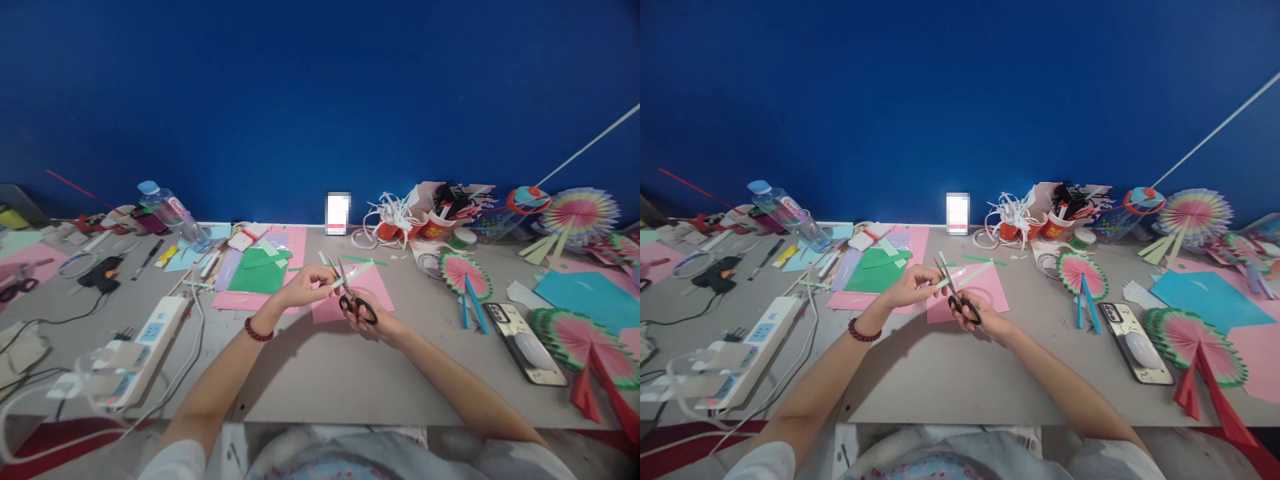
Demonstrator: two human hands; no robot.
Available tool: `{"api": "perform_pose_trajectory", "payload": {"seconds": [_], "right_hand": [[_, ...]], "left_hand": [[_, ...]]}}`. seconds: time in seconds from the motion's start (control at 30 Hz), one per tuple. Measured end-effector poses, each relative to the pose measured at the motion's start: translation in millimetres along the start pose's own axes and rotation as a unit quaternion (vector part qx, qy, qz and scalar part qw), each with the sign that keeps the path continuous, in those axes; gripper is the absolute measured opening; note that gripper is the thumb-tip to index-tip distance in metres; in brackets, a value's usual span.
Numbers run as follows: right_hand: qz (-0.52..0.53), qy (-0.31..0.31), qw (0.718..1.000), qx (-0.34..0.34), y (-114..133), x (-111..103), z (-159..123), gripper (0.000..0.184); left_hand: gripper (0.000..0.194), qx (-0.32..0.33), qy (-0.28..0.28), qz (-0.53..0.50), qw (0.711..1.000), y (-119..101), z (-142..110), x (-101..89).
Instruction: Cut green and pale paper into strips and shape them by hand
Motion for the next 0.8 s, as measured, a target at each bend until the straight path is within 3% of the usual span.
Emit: {"api": "perform_pose_trajectory", "payload": {"seconds": [0.53,0.8], "right_hand": [[0.020,-0.016,1.000,0.003,-5.5,-3.1,2.2,0.058],[0.059,-0.003,0.998,-0.029,3.4,-3.2,-1.2,0.059]], "left_hand": [[0.025,-0.017,-0.006,-0.010,1.000,1.4,0.8,0.0],[0.030,-0.036,-0.003,-0.039,0.999,5.9,2.0,1.0]]}}
Point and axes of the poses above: each hand's wrist, its own z-axis towards the middle knuckle, its own x-axis out of the palm, y = z × x, the point moved 5 cm from there along z, towards the middle knuckle, and after that the axes turned 4 degrees about -z, right-handed, at the moved point
